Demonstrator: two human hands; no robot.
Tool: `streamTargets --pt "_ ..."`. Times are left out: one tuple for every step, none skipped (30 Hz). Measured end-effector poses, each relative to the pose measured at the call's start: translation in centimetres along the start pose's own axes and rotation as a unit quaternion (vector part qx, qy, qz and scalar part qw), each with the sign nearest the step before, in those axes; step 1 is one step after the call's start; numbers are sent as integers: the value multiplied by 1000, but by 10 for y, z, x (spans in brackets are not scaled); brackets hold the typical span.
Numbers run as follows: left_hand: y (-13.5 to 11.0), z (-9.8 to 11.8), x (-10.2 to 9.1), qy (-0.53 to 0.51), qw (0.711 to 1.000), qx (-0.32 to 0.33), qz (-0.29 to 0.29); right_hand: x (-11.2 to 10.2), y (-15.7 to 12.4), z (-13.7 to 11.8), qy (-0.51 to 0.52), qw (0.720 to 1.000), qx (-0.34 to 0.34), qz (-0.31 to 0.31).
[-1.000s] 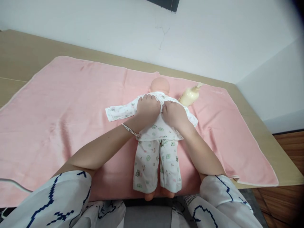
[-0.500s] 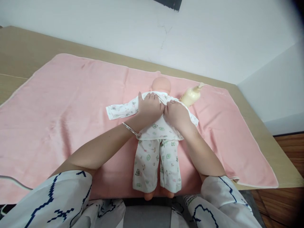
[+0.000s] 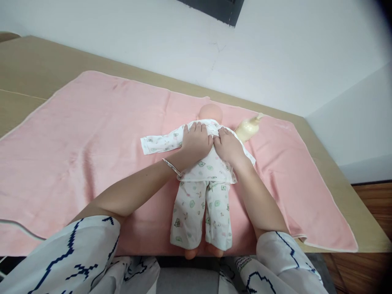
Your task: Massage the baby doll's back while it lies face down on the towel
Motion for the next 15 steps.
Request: streamTargets --pt "0 0 0 -1 1000 -2 -1 1 1 2 4 1000 -1 3" --pt "0 0 0 -1 1000 -2 -1 3 2 5 8 1000 -2 7" --pt "0 0 0 -1 1000 -3 -1 4 3 7 11 1000 -4 13" --pt "0 1 -1 2 1000 -3 0 5 3 9 15 1000 -6 19" --pt "0 1 -2 5 1000 -3 0 6 4 10 19 999 -9 25" --pt "0 2 -3 10 1000 -3 0 6 5 12 23 999 -11 31" --pt "-1 3 -4 15 1000 -2 -1 6 5 14 29 999 -13 38" --pt "-2 4 -6 21 1000 0 -3 6 5 15 36 998 -14 44" --pt "-4 6 -7 29 1000 2 -7 5 6 17 44 998 -17 50" --pt "-7 7 -7 39 999 5 -9 5 6 17 51 997 -19 55" --pt "-11 10 -8 52 999 12 -9 4 6 18 58 996 -22 60" --pt "-15 13 -9 66 998 21 -7 3 6 17 62 996 -24 63" --pt "-20 16 -10 81 996 34 -2 2 7 16 63 996 -25 64" --pt "-24 19 -11 96 994 47 4 1 7 14 59 996 -24 63" --pt "-28 22 -12 106 992 61 10 -1 6 11 50 997 -19 62"
Point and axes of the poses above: each hand's wrist, its own y-axis towards the middle knuckle, its own x-axis out of the palm, z = x × y, the point moved 7 cm from there along y, towards the middle knuckle, and after that the axes turned 15 degrees about -x, right-handed, at the moved point
